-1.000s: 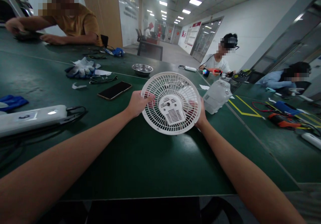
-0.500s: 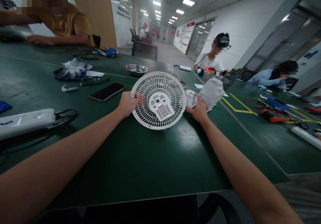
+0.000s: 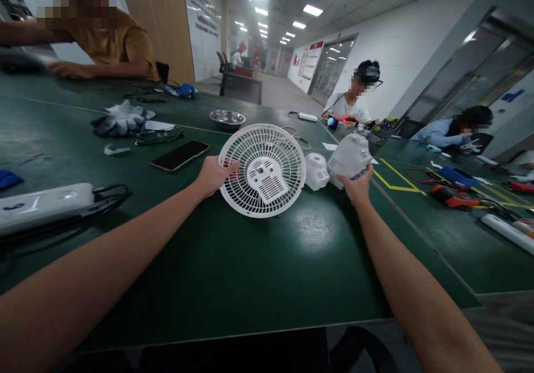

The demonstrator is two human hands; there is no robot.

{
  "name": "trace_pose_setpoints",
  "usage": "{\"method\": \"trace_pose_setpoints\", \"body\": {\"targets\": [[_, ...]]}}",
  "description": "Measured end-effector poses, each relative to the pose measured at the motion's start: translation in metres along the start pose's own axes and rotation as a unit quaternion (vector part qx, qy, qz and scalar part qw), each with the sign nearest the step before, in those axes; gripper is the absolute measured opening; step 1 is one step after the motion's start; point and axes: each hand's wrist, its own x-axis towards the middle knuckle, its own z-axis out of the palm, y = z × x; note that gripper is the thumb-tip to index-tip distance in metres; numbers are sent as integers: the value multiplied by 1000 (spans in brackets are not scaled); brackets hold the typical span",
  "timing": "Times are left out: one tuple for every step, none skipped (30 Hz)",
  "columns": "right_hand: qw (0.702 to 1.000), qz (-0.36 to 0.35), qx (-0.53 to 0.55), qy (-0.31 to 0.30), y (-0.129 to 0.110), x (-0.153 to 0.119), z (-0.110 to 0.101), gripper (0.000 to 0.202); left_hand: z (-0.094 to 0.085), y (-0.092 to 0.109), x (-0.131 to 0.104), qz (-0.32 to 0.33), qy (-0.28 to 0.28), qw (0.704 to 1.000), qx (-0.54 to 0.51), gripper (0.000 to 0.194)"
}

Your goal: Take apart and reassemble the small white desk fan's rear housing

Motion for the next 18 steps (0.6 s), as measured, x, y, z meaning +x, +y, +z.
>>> {"method": "trace_pose_setpoints", "body": {"targets": [[1000, 25, 0, -7, 3, 0, 2, 108, 0, 0, 0, 0, -3, 1000, 3, 17], [999, 45, -10, -4, 4, 0, 3, 103, 0, 1, 0, -1, -3, 1000, 6, 16], [998, 59, -28, 2, 4, 0, 4, 98, 1, 1, 0, -3, -2, 1000, 8, 16], [997, 67, -46, 10, 2, 0, 5, 93, 1, 2, 0, -5, 0, 1000, 9, 16], [996, 69, -60, 22, -2, 0, 5, 89, 2, 3, 0, -8, 3, 1000, 7, 16], [995, 67, -65, 37, -7, 0, 5, 87, 2, 3, -1, -10, 6, 1000, 6, 16], [995, 60, -59, 56, -13, 0, 5, 85, 2, 4, -1, -10, 6, 1000, 4, 16], [995, 48, -42, 77, -20, 1, 5, 83, 2, 4, -1, -9, 4, 1000, 4, 16], [994, 29, -18, 99, -29, 1, 6, 81, 2, 4, -1, -5, 0, 1000, 6, 15], [993, 6, 10, 118, -38, 0, 7, 78, 1, 4, 0, -2, -4, 1000, 9, 15], [990, -18, 37, 133, -46, -1, 8, 76, 0, 5, 0, 2, -10, 1000, 14, 15], [987, -40, 61, 140, -55, -2, 11, 74, 0, 5, 0, 5, -15, 1000, 19, 14], [985, -56, 78, 142, -62, -5, 14, 74, 0, 5, 0, 6, -19, 1000, 24, 14], [985, -64, 86, 135, -68, -9, 18, 75, 0, 5, 0, 6, -18, 999, 27, 12], [987, -64, 83, 118, -73, -14, 22, 76, 1, 6, 0, 5, -14, 1000, 28, 11], [992, -57, 71, 91, -76, -20, 27, 78, 2, 6, -1, 3, -9, 1000, 26, 10], [996, -47, 53, 60, -78, -26, 32, 79, 3, 7, -1, 1, -2, 1000, 22, 10], [998, -35, 33, 28, -79, -32, 36, 80, 3, 8, -1, -2, 2, 1000, 18, 11]]}}
